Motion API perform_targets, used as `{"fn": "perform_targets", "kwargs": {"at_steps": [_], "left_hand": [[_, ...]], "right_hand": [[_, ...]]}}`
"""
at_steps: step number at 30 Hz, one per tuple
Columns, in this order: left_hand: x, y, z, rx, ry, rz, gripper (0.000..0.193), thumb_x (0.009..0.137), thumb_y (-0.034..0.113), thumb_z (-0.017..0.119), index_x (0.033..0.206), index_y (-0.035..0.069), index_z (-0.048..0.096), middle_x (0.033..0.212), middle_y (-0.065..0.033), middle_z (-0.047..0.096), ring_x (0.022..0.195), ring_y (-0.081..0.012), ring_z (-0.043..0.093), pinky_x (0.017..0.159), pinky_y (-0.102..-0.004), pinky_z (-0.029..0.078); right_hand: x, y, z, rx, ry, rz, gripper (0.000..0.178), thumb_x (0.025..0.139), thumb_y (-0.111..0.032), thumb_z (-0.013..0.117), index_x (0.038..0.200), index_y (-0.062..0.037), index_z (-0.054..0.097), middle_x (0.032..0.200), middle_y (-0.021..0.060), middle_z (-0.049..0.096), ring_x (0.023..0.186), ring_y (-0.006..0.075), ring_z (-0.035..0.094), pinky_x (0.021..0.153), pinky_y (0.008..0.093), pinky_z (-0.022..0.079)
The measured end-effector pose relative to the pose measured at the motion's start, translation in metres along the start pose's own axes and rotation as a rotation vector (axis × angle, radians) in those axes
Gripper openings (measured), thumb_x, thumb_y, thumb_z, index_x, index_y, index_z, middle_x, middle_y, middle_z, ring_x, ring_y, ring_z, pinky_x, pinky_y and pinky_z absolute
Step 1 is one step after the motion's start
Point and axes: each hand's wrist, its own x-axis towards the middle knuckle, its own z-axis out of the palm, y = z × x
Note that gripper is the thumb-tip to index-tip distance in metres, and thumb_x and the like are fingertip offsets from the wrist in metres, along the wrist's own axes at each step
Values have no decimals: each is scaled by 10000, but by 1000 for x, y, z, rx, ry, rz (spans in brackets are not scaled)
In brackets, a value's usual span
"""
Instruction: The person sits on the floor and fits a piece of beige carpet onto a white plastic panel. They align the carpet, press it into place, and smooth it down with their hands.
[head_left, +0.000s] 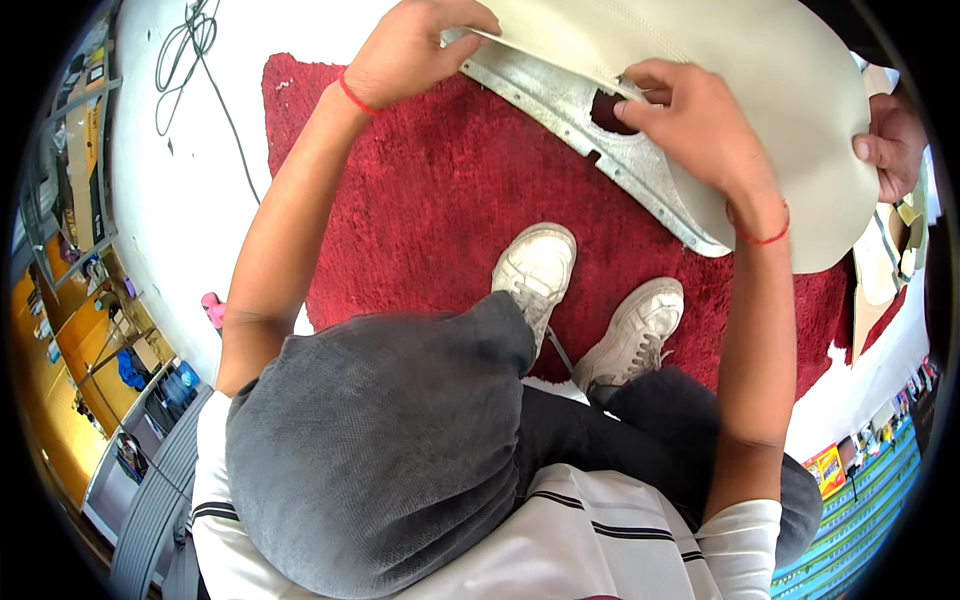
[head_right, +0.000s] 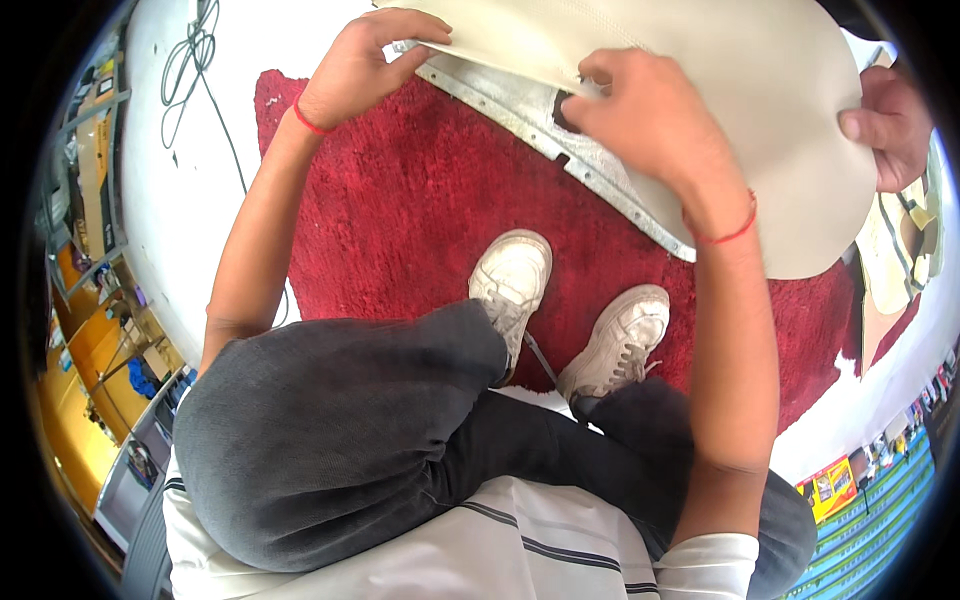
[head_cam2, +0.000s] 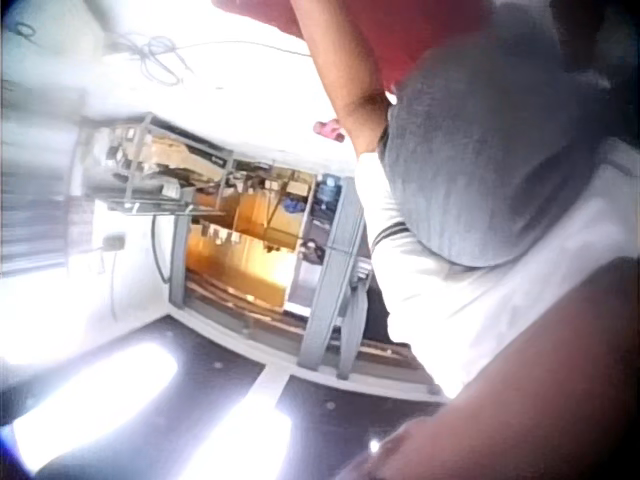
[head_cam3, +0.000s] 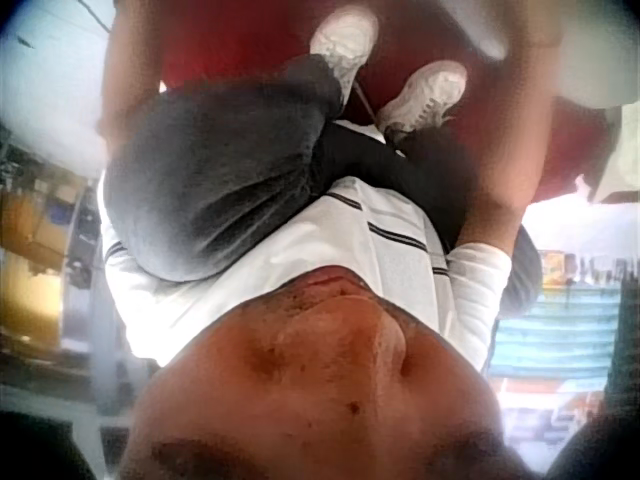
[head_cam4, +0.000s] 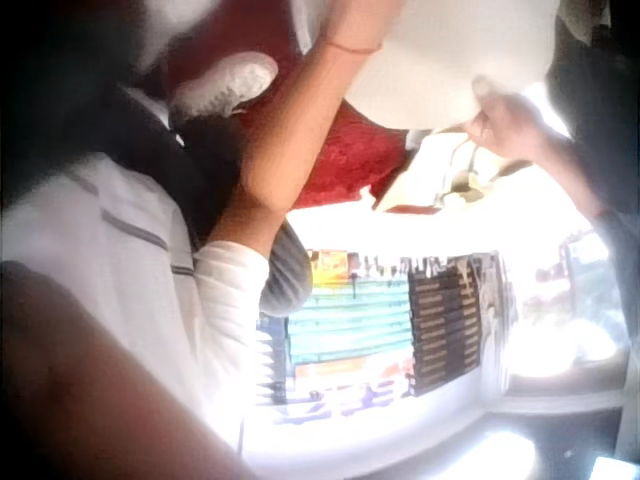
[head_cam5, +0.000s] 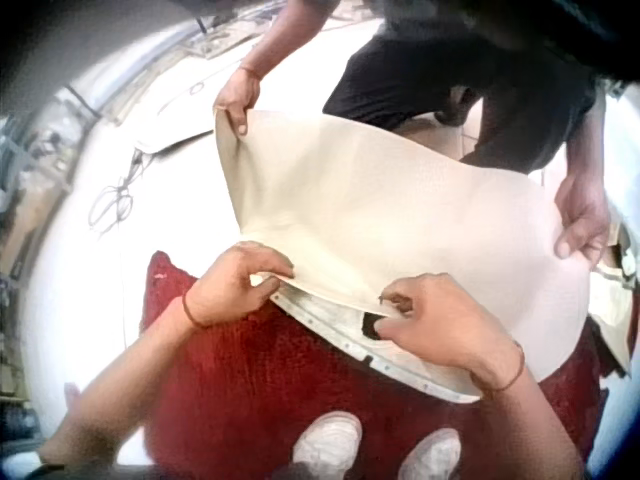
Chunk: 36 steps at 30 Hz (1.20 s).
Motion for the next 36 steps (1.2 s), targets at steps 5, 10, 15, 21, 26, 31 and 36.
{"fn": "perform_targets", "kwargs": {"at_steps": [5,10,15,21,26,31,36], "left_hand": [[-1,-6,22,3,215,-54,125,905,72,712,1009,9,741,946,-164,743,909,-322,697,849,-411,535],[2,-3,22,87,190,56,121,898,75,659,981,25,732,901,-171,728,859,-346,681,809,-427,533],[-38,-14,34,251,26,-60,309,817,37,650,1104,102,742,1303,-80,694,1212,-297,621,1143,-438,386],[-69,4,80,118,560,-348,283,904,95,674,1185,65,684,1275,-127,657,1202,-262,621,1049,-412,475],[-79,13,123,-1407,483,-999,604,1074,331,499,1488,-83,349,1431,-290,507,1287,-349,574,1140,-451,462],[-62,18,151,-1689,406,-827,579,1101,377,336,1475,-63,371,1427,-298,517,1283,-380,577,1143,-490,456],[-58,30,133,-1599,529,-757,438,1089,306,435,1334,-40,543,1258,-206,661,1109,-292,679,1016,-438,549]], "right_hand": [[27,16,-14,193,-189,86,377,929,-291,662,1071,52,729,880,23,700,854,137,619,834,270,483],[24,12,-12,39,-219,88,369,884,-297,676,1024,37,749,921,197,728,913,323,689,870,397,537],[-18,-5,40,-285,58,-158,288,857,-245,676,921,30,730,885,233,729,907,388,713,866,467,554],[-37,-12,65,-439,189,-217,186,787,-125,713,927,-5,686,957,149,702,965,340,670,872,450,522],[-34,-22,72,-431,338,-231,413,762,-90,731,1167,-37,671,1135,120,672,1065,313,640,883,450,515],[6,-41,74,-415,413,-395,467,781,-89,715,1247,-86,688,1129,102,670,1050,306,644,856,441,531],[42,-60,48,-376,231,-458,445,848,-79,655,1291,-92,690,956,110,649,873,306,646,779,415,538]]}}
